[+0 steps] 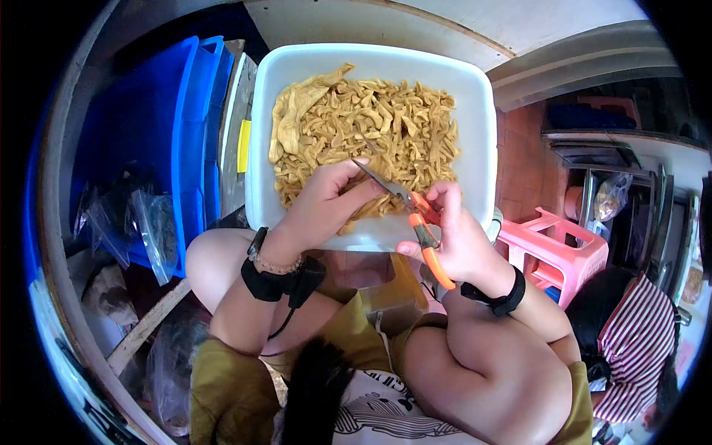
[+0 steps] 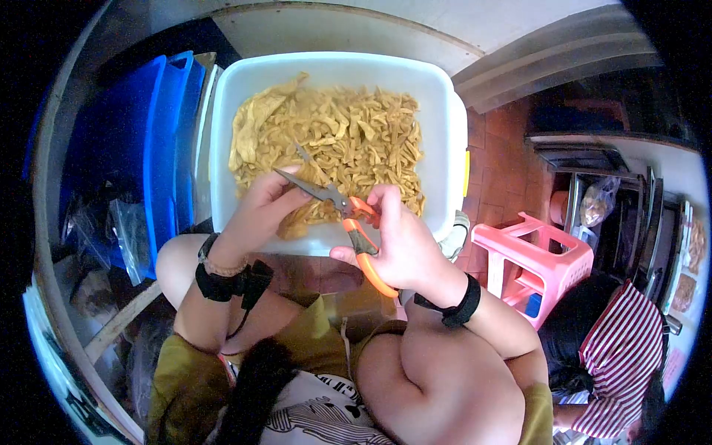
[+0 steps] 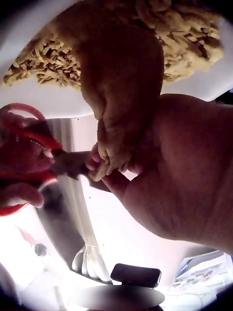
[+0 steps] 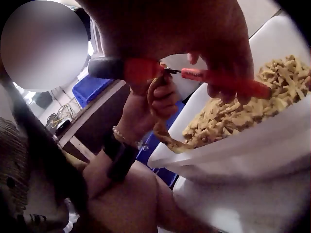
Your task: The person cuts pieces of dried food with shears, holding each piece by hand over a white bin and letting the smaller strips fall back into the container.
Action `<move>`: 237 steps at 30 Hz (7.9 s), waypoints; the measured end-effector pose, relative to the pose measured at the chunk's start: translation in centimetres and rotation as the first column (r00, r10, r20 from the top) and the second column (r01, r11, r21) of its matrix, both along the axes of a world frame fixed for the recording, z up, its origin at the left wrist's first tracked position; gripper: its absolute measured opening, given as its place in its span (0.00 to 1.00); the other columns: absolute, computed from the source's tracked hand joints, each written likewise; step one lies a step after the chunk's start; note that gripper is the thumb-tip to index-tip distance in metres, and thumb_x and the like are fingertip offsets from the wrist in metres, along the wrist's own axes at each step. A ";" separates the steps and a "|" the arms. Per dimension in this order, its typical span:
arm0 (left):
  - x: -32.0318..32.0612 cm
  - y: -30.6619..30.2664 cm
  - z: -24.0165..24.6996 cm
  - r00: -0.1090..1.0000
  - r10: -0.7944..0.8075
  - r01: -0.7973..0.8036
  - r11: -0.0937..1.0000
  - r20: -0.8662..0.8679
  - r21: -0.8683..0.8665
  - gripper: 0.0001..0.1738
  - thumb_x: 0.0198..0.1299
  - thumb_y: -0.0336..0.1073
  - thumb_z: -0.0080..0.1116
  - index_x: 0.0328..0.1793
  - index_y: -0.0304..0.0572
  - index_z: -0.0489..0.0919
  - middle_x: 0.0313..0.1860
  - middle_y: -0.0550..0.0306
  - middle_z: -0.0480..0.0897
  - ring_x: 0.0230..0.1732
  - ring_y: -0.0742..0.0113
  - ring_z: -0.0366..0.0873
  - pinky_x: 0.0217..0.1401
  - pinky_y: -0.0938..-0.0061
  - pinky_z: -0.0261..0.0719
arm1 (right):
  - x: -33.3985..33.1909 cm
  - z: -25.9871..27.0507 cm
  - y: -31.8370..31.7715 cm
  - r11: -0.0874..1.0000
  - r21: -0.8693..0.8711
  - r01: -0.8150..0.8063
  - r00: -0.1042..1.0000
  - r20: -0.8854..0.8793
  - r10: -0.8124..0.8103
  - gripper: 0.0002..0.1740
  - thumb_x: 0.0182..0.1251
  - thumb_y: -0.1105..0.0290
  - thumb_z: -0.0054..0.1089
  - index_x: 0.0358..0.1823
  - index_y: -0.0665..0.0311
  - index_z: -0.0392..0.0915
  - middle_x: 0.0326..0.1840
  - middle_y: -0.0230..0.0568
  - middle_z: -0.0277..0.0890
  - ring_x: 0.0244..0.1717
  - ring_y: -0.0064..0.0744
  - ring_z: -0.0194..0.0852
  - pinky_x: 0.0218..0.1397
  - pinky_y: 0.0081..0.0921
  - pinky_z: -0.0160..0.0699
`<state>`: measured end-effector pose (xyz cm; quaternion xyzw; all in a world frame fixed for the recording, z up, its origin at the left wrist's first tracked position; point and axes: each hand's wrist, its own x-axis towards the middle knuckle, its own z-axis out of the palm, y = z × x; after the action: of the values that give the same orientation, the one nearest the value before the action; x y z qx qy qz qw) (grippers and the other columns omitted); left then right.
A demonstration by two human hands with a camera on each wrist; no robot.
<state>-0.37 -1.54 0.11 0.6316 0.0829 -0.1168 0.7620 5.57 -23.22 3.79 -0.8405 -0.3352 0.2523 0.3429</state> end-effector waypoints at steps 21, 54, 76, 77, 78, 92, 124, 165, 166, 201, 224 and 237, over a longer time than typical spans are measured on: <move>0.0 0.8 -0.3 0.992 -0.099 0.076 0.963 0.077 0.258 0.13 0.64 0.37 0.57 0.43 0.31 0.80 0.24 0.66 0.73 0.28 0.80 0.65 0.29 0.79 0.65 | 0.1 0.0 -0.4 0.996 -0.074 0.050 0.999 -0.005 -0.051 0.39 0.49 0.49 0.76 0.43 0.63 0.55 0.24 0.45 0.67 0.24 0.44 0.74 0.27 0.34 0.73; 0.6 0.8 -0.3 0.973 0.231 -0.220 0.951 0.024 -0.217 0.13 0.67 0.32 0.54 0.54 0.35 0.75 0.44 0.64 0.80 0.42 0.82 0.75 0.45 0.84 0.75 | 0.2 -0.2 -0.7 0.991 -0.105 0.080 0.997 0.024 -0.078 0.40 0.47 0.45 0.75 0.43 0.65 0.57 0.25 0.46 0.70 0.24 0.45 0.75 0.29 0.34 0.74; 0.4 1.0 -1.0 0.984 0.180 -0.180 0.984 0.015 -0.007 0.10 0.66 0.34 0.57 0.47 0.36 0.79 0.30 0.73 0.74 0.29 0.87 0.65 0.30 0.86 0.65 | -0.2 -0.9 -0.9 0.992 -0.057 0.110 0.993 -0.037 -0.112 0.41 0.42 0.52 0.81 0.39 0.60 0.53 0.25 0.33 0.57 0.24 0.24 0.57 0.27 0.24 0.66; 0.4 1.2 -0.7 0.991 0.131 -0.131 0.991 0.008 0.011 0.10 0.66 0.34 0.57 0.47 0.35 0.79 0.30 0.73 0.74 0.29 0.86 0.65 0.31 0.85 0.67 | -0.2 -0.9 -0.9 0.992 -0.057 0.111 0.993 -0.037 -0.113 0.41 0.42 0.52 0.81 0.39 0.60 0.53 0.25 0.33 0.57 0.24 0.24 0.57 0.27 0.24 0.66; 0.5 1.3 -0.4 0.991 0.131 -0.131 0.991 0.008 0.011 0.10 0.66 0.34 0.57 0.47 0.35 0.79 0.30 0.73 0.74 0.29 0.86 0.65 0.31 0.85 0.67 | -0.1 -0.9 -0.9 0.993 -0.052 0.108 0.994 -0.021 -0.109 0.41 0.42 0.52 0.81 0.39 0.60 0.53 0.25 0.34 0.57 0.24 0.24 0.58 0.27 0.24 0.66; 0.0 -1.2 -1.6 0.965 0.106 -0.152 0.971 0.240 0.183 0.15 0.63 0.36 0.59 0.48 0.30 0.79 0.25 0.58 0.76 0.27 0.76 0.68 0.30 0.77 0.68 | 0.2 -0.5 -0.7 0.996 -0.060 0.068 0.996 -0.058 -0.072 0.40 0.46 0.48 0.78 0.43 0.63 0.57 0.26 0.44 0.67 0.27 0.42 0.75 0.29 0.33 0.72; 0.7 -0.1 -1.7 0.953 0.193 -0.165 0.977 0.232 -0.134 0.18 0.65 0.24 0.54 0.40 0.48 0.54 0.38 0.60 0.76 0.39 0.81 0.72 0.35 0.85 0.70 | 1.0 0.5 -1.3 0.995 -0.098 -0.017 1.000 0.012 0.018 0.41 0.44 0.45 0.77 0.42 0.62 0.57 0.24 0.46 0.70 0.24 0.46 0.75 0.28 0.34 0.73; -0.1 -2.0 -0.8 0.998 0.039 -0.037 0.999 0.051 -0.038 0.15 0.64 0.38 0.59 0.50 0.33 0.79 0.35 0.65 0.80 0.36 0.82 0.72 0.40 0.81 0.73 | 0.8 0.5 -1.4 0.996 -0.069 0.064 0.997 -0.030 -0.066 0.44 0.42 0.50 0.80 0.46 0.63 0.53 0.30 0.42 0.64 0.30 0.38 0.69 0.35 0.30 0.72; 0.0 -2.0 -1.1 0.997 0.044 -0.042 0.998 0.068 -0.040 0.15 0.64 0.38 0.60 0.50 0.33 0.80 0.34 0.66 0.80 0.36 0.82 0.72 0.40 0.81 0.73 | 0.8 0.5 -1.4 0.994 -0.074 0.076 0.994 -0.077 -0.081 0.44 0.42 0.51 0.81 0.45 0.62 0.53 0.30 0.35 0.58 0.29 0.28 0.60 0.34 0.26 0.69; -0.2 0.5 0.7 0.970 -0.168 0.105 0.941 0.177 0.323 0.17 0.59 0.39 0.63 0.45 0.30 0.80 0.30 0.45 0.81 0.30 0.66 0.75 0.36 0.73 0.73 | 0.8 0.3 -1.4 0.999 -0.040 0.017 1.000 -0.018 -0.018 0.44 0.40 0.45 0.80 0.41 0.62 0.55 0.24 0.43 0.68 0.24 0.39 0.74 0.28 0.31 0.73; 0.4 0.8 -0.1 0.953 0.278 -0.266 0.958 0.123 -0.105 0.14 0.63 0.34 0.61 0.51 0.31 0.79 0.41 0.62 0.81 0.42 0.80 0.76 0.44 0.84 0.75 | 0.8 -0.4 -1.9 0.999 0.028 0.022 0.998 0.055 -0.024 0.45 0.42 0.44 0.78 0.45 0.63 0.55 0.28 0.45 0.72 0.28 0.47 0.78 0.31 0.35 0.75; 0.1 -1.0 -0.2 0.989 -0.009 -0.014 0.988 0.149 0.152 0.12 0.62 0.33 0.60 0.48 0.33 0.81 0.32 0.65 0.79 0.33 0.82 0.69 0.36 0.81 0.70 | 0.5 0.1 -1.2 0.999 -0.030 -0.018 0.996 0.086 0.020 0.45 0.42 0.42 0.77 0.46 0.64 0.56 0.32 0.50 0.74 0.34 0.52 0.79 0.37 0.39 0.77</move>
<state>-0.30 -2.58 -0.13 0.6950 0.0354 -0.0616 0.7155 6.09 -24.38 3.85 -0.8522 -0.3540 0.2239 0.3136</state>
